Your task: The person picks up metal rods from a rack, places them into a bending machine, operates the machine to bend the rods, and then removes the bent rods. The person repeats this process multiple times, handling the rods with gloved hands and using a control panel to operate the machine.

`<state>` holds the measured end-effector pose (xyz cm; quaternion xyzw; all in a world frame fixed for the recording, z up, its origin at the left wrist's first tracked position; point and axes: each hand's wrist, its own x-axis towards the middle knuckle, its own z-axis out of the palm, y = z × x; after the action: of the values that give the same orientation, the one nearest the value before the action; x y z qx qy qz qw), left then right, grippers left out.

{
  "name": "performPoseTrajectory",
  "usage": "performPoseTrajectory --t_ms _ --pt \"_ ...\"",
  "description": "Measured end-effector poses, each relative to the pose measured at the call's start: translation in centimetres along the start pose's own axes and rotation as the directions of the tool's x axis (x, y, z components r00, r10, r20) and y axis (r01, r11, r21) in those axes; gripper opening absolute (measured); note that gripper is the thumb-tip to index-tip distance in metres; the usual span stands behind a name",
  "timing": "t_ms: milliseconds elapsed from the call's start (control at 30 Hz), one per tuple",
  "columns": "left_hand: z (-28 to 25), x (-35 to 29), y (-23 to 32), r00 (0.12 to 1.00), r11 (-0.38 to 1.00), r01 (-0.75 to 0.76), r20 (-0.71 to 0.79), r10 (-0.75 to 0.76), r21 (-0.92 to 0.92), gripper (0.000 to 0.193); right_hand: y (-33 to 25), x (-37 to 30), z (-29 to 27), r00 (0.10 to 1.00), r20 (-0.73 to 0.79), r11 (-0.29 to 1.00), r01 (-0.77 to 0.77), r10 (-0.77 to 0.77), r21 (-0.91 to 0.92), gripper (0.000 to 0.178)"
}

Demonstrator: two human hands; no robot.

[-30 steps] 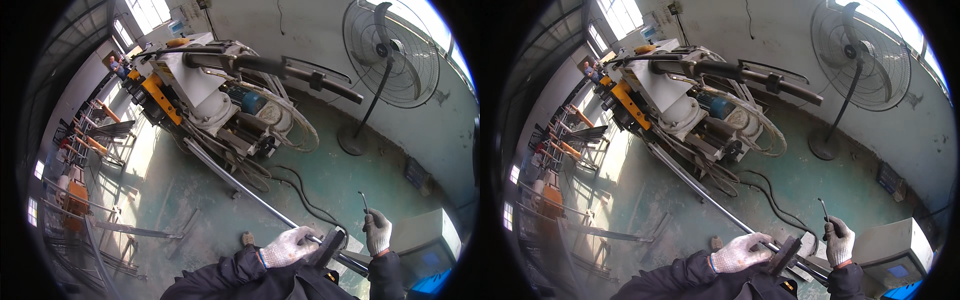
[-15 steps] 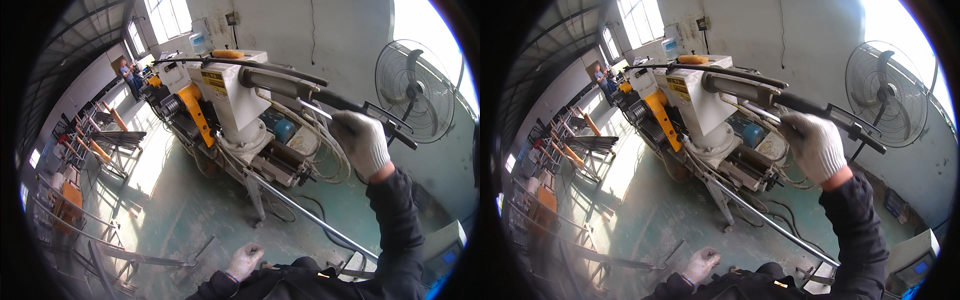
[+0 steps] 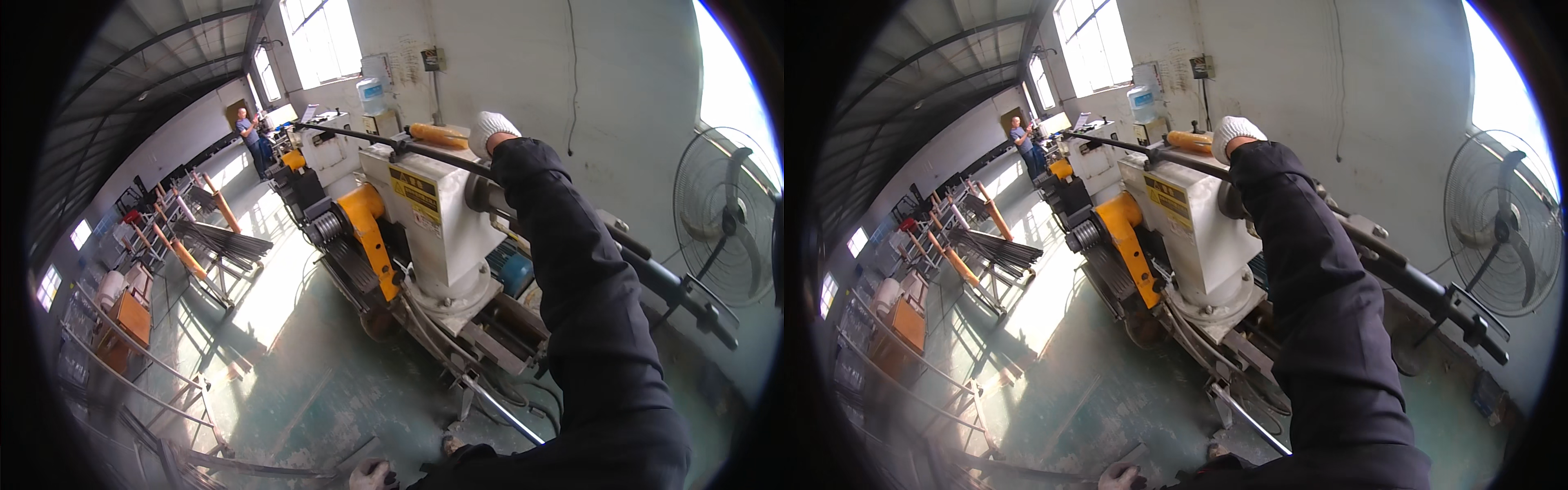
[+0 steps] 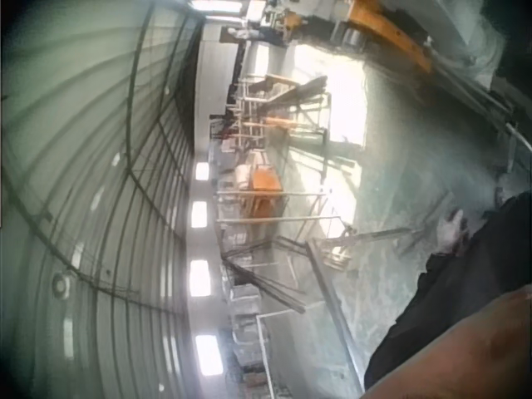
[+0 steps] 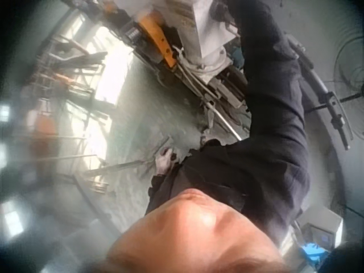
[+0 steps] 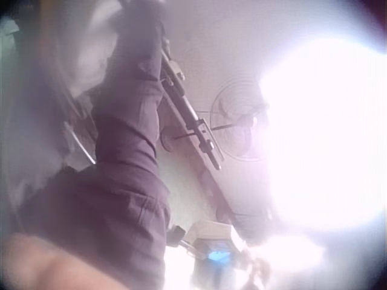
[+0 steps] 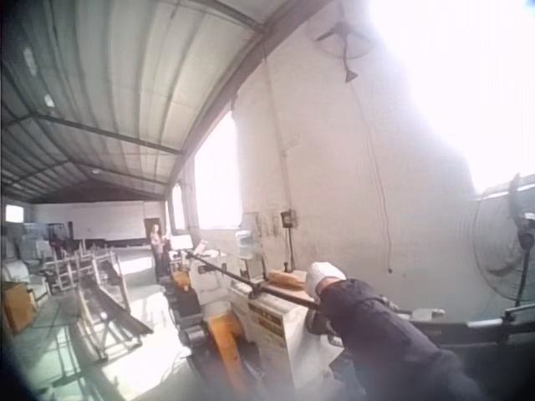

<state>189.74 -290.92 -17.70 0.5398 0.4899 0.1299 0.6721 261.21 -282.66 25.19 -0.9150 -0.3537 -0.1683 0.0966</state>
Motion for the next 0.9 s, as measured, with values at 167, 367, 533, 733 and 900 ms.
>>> performPoseTrajectory --t_ms 167,367,533,733,900 --pt "0.1 0.9 2.8 0.982 0.992 -0.118 -0.155 0.108 -0.055 0.031 -3.0 9.1 7.8 0.992 0.124 0.989 -0.024 0.006 0.143 0.038" --pt "0.7 1.2 6.9 0.996 0.990 -0.051 -0.069 0.060 0.134 0.030 -4.2 5.5 6.2 0.993 -0.106 0.952 -0.025 0.060 0.304 0.031" --pt "2.3 1.6 9.4 0.969 0.965 -0.230 0.124 0.214 0.130 0.030 -4.6 -11.4 -1.2 0.894 -0.443 0.823 0.303 -0.070 0.481 0.020" --pt "6.9 1.3 7.9 0.812 0.847 -0.460 0.511 0.281 0.267 0.019 3.0 -43.5 -7.3 0.803 -0.494 0.837 0.493 -0.333 0.237 0.007" --pt "14.0 -4.4 5.8 0.492 0.666 -0.713 0.834 0.250 0.220 0.017 7.7 -72.5 -11.1 0.841 -0.531 0.968 0.039 0.102 0.248 0.010"
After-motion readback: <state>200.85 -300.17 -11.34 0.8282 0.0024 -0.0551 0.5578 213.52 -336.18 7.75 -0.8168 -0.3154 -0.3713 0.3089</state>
